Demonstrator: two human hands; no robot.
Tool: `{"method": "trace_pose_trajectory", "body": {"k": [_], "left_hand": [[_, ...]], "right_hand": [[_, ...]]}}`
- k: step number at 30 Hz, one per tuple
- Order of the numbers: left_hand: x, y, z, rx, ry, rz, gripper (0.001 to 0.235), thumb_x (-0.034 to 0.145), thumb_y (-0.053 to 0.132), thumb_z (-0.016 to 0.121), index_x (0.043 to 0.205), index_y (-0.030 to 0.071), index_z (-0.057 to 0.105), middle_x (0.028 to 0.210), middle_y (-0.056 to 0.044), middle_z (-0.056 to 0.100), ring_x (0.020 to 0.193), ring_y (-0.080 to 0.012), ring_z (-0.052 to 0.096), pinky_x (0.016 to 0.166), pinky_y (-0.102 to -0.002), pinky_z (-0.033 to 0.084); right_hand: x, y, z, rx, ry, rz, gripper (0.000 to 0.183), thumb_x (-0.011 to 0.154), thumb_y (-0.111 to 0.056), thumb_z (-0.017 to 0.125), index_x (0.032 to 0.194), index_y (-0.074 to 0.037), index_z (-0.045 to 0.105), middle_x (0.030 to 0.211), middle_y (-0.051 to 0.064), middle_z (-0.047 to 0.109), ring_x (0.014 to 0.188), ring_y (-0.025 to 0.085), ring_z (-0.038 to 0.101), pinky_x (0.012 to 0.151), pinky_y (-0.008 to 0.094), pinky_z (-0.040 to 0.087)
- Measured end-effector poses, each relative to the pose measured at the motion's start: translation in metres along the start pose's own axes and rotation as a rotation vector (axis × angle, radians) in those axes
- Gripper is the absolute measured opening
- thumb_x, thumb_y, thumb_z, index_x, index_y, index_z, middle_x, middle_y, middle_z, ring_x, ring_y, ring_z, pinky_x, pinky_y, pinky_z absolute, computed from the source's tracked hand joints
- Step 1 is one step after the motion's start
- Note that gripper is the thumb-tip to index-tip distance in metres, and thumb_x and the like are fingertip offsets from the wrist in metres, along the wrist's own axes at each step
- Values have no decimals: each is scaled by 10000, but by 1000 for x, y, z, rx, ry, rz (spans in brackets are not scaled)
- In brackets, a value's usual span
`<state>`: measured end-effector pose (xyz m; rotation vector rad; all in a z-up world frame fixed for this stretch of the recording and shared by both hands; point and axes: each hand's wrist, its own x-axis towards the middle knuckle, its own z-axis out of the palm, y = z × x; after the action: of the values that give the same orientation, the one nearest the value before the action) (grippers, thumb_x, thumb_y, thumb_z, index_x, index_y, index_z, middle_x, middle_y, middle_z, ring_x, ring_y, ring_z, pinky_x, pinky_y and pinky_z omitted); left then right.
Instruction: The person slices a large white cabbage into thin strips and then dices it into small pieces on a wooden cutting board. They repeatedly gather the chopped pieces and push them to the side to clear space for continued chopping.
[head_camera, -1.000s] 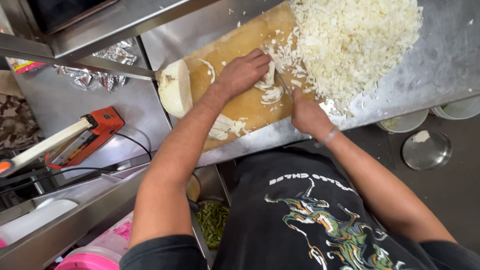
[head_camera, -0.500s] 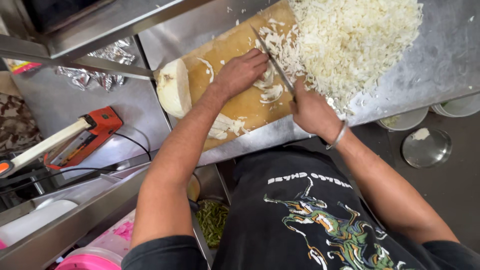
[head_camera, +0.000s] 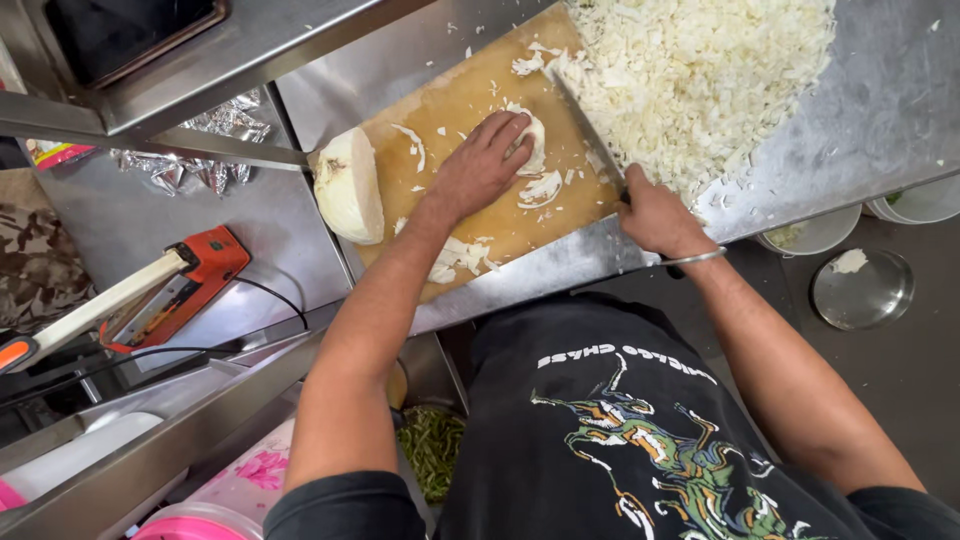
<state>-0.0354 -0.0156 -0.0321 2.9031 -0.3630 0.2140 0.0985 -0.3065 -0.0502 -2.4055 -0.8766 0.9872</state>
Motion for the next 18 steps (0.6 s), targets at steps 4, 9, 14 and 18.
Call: {"method": "trace_pose_trajectory", "body": {"k": [4, 9, 14, 18], "left_hand": [[9, 26, 11, 71, 101, -147, 501, 872, 143, 740, 1316, 9, 552, 1438, -191, 476, 1364, -374, 454, 1149, -464, 433], [29, 66, 26, 92, 184, -449, 538, 876, 240, 729, 1322, -9, 559, 1421, -186, 486, 1307, -367, 479, 1085, -477, 480], [21, 39, 5, 24, 108, -229, 417, 912, 161, 682, 1283, -9, 596, 1383, -159, 540, 1248, -325, 539, 995, -406, 548], [22, 14, -15, -5, -61, -109, 174, 895, 69, 631, 1062, 46, 676, 1307, -93, 605, 1191, -258, 612, 904, -366, 591]], "right_hand": [[-14, -9, -7, -67, -4, 69, 414, 963, -207, 624, 1269, -7, 431, 942, 361, 682, 923, 561, 650, 831, 635, 492], [-21, -29, 2, -13, 6, 25, 488, 935, -185, 609, 1326, 3, 386, 852, 357, 674, 846, 558, 665, 788, 629, 510], [-32, -35, 7, -25, 29, 6, 518, 940, -173, 597, 1359, 15, 356, 816, 355, 672, 824, 563, 662, 769, 632, 504], [-35, -46, 8, -51, 43, -3, 572, 934, -131, 582, 1397, 65, 307, 786, 359, 661, 788, 558, 665, 739, 631, 505]]}}
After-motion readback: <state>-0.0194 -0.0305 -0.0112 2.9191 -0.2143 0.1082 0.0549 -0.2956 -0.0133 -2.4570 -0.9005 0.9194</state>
